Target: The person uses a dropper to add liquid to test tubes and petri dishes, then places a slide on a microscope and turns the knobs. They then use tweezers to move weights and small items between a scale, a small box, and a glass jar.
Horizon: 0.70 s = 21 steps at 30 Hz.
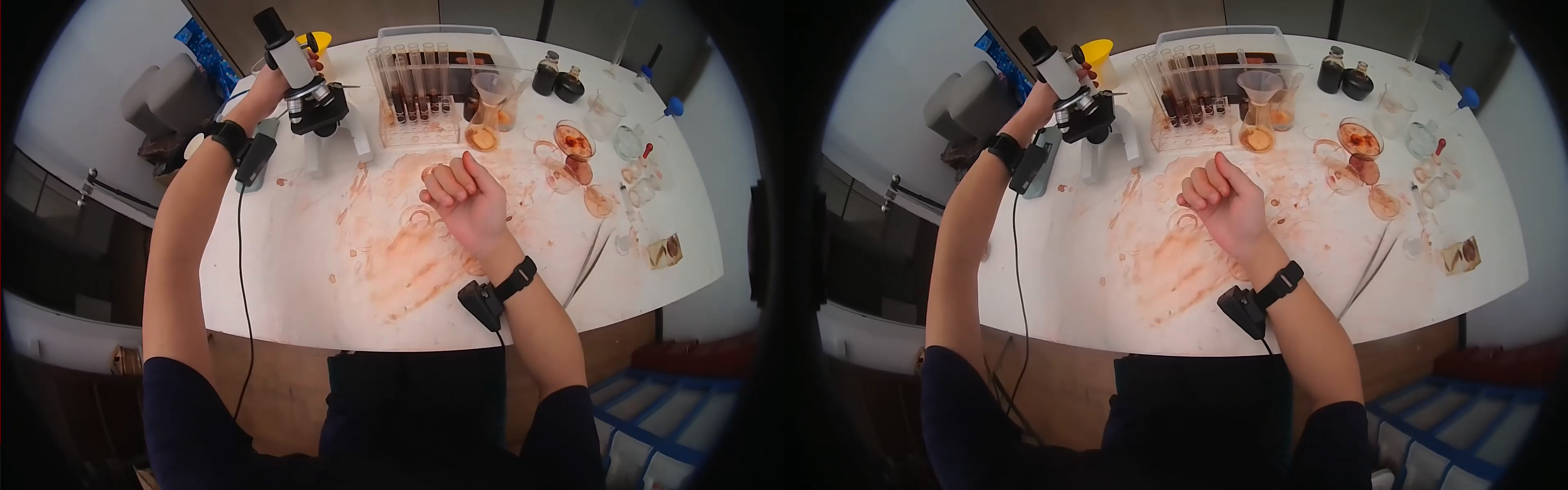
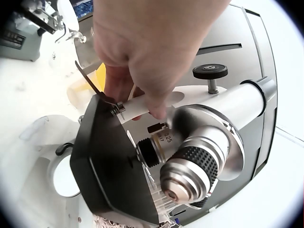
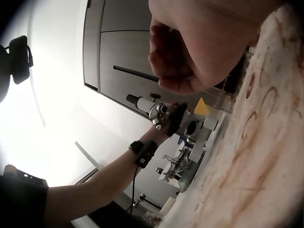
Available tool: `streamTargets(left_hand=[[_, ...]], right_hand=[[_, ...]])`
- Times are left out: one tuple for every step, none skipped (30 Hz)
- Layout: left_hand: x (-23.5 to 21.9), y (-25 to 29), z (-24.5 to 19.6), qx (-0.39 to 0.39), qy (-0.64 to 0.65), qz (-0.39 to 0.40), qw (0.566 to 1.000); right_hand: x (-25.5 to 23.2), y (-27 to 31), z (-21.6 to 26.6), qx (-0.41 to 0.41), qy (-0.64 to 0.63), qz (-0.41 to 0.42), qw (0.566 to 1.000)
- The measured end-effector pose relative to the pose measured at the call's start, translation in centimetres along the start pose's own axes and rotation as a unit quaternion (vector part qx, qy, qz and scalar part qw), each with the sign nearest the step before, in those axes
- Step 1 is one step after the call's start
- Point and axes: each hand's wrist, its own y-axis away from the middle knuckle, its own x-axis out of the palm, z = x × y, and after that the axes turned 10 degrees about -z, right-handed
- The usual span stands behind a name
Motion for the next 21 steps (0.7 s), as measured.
streamTargets(left_hand=[[0.2, 0.7, -0.5, 0.005, -0.009, -0.002, 1.0], [0.4, 1.9, -1.3, 0.027, -0.024, -0.001, 0.999], [0.5, 2.7, -2.0, 0.033, -0.031, 0.002, 0.999], [0.4, 3.5, -2.3, 0.037, -0.036, 0.003, 0.999], [0.3, 4.5, -2.6, 0.039, -0.042, 0.005, 0.998], [0.2, 5.5, -2.8, 0.039, -0.042, 0.001, 0.998], [0.3, 6.5, -3.2, 0.039, -0.041, -0.002, 0.998], [0.4, 7.6, -3.5, 0.039, -0.041, -0.003, 0.998], [0.6, 8.8, -3.9, 0.025, -0.031, -0.006, 0.999], [0.9, 10.1, -4.2, 0.011, -0.021, -0.008, 1.0], [1.3, 11.3, -4.4, -0.002, -0.01, -0.01, 1.0], [1.4, 12.4, -4.2, 0.013, -0.011, -0.003, 1.0], [1.7, 13.6, -4.2, 0.02, -0.005, 0.012, 1.0], [2.1, 14.7, -4.6, 0.032, -0.056, 0.0, 0.998], [2.8, 16.1, -4.8, 0.04, -0.106, -0.01, 0.993], [3.5, 17.5, -4.9, 0.017, -0.056, -0.001, 0.998], [4.1, 18.7, -5.0, 0.028, -0.039, 0.031, 0.998], [4.6, 19.5, -5.0, 0.04, -0.058, 0.045, 0.996], [5.0, 20.2, -4.9, 0.054, -0.078, 0.057, 0.994], [5.7, 20.9, -5.0, 0.054, -0.079, 0.063, 0.993], [6.3, 21.4, -5.2, 0.077, -0.079, 0.078, 0.991]], right_hand=[[0.1, 0.1, 0.1, 0.001, -0.001, -0.001, 1.0], [0.0, 0.1, 0.1, 0.0, -0.002, 0.004, 1.0], [0.0, 0.0, 0.1, -0.001, -0.004, 0.009, 1.0], [0.0, 0.0, 0.1, -0.001, -0.006, 0.013, 1.0], [-0.1, 0.0, 0.1, -0.001, -0.006, 0.015, 1.0], [-0.1, -0.1, 0.1, -0.001, -0.007, 0.018, 1.0], [-0.1, -0.1, 0.1, -0.002, -0.008, 0.02, 1.0], [-0.1, -0.1, 0.2, -0.003, -0.011, 0.023, 1.0], [-0.1, -0.2, 0.3, -0.005, -0.012, 0.026, 1.0], [-0.1, -0.1, 0.3, -0.008, -0.014, 0.029, 0.999], [-0.3, -0.1, 0.4, -0.007, -0.011, 0.027, 1.0], [-0.5, -0.2, 0.3, -0.005, -0.009, 0.027, 1.0], [-0.5, -0.3, 0.3, -0.006, -0.007, 0.028, 1.0], [-0.4, -0.7, 0.4, -0.009, -0.002, 0.031, 0.999], [-0.4, -0.7, 0.3, -0.012, 0.002, 0.03, 0.999], [-0.6, -0.3, 0.1, -0.013, 0.006, 0.024, 1.0], [-0.6, -0.2, 0.0, -0.011, 0.005, 0.029, 1.0], [-0.6, -0.2, 0.0, -0.008, 0.006, 0.033, 0.999], [-0.6, -0.3, 0.0, -0.006, 0.006, 0.037, 0.999], [-0.6, -0.2, 0.0, -0.003, 0.008, 0.036, 0.999], [-0.6, -0.1, -0.1, 0.0, 0.009, 0.034, 0.999]])
